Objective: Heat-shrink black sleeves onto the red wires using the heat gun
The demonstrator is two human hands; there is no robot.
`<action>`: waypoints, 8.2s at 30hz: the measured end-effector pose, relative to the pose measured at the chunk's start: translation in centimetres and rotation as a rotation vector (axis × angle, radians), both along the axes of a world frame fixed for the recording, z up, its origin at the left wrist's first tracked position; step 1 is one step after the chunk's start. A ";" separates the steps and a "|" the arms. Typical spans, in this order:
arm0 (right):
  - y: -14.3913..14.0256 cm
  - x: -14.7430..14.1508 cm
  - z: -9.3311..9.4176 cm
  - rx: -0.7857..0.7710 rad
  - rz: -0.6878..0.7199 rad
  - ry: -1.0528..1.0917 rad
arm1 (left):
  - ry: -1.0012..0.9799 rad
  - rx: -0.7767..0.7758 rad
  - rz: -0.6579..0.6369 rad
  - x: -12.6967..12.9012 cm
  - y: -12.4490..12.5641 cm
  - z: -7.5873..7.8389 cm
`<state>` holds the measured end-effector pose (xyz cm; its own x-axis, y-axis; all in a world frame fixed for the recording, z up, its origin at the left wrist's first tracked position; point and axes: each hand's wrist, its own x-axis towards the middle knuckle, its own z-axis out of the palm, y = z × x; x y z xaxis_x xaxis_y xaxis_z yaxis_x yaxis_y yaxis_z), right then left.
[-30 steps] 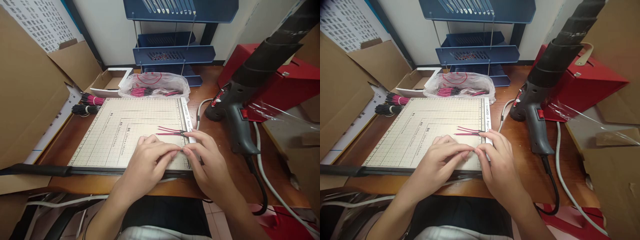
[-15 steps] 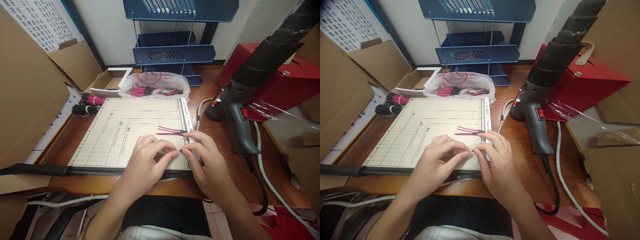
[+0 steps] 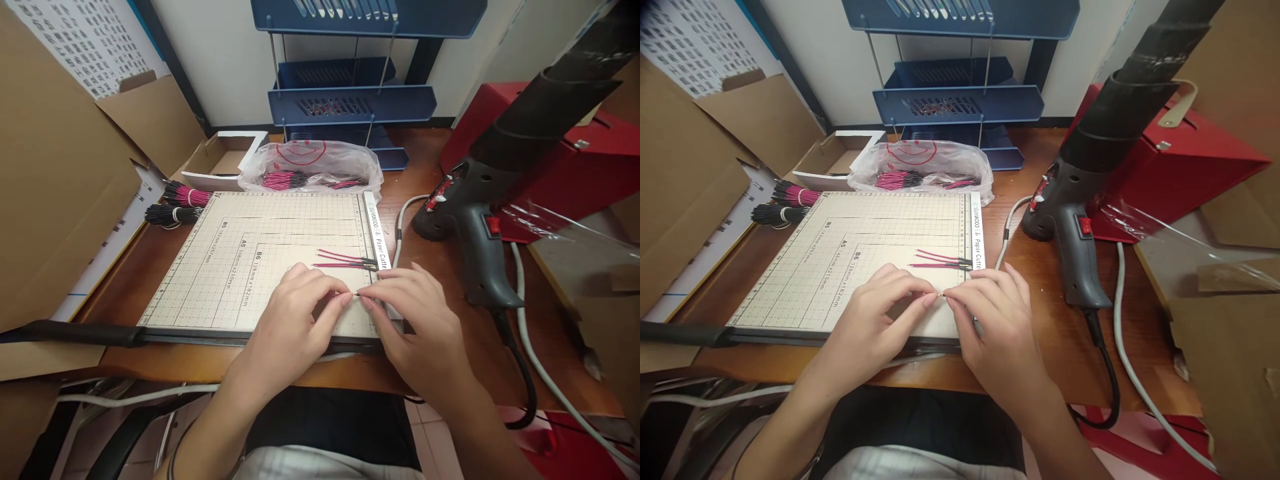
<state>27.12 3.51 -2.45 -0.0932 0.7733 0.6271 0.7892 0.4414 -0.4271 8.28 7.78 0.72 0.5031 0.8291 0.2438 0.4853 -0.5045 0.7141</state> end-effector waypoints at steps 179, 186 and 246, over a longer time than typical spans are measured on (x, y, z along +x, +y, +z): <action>0.4 -0.4 1.1 -0.057 0.147 -0.135 | -0.215 -0.272 0.034 -1.1 0.1 -0.1; 0.3 -0.3 1.3 -0.090 0.166 -0.110 | -0.282 -0.321 0.045 -1.1 0.2 0.2; 0.1 -0.5 2.2 -0.103 0.168 0.047 | -0.391 -0.275 0.043 -0.9 0.3 0.6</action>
<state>26.59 3.62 -0.25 -0.1989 0.8096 0.5523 0.6862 0.5174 -0.5113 7.34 8.12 1.28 0.3811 0.9075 0.1765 0.1704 -0.2566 0.9514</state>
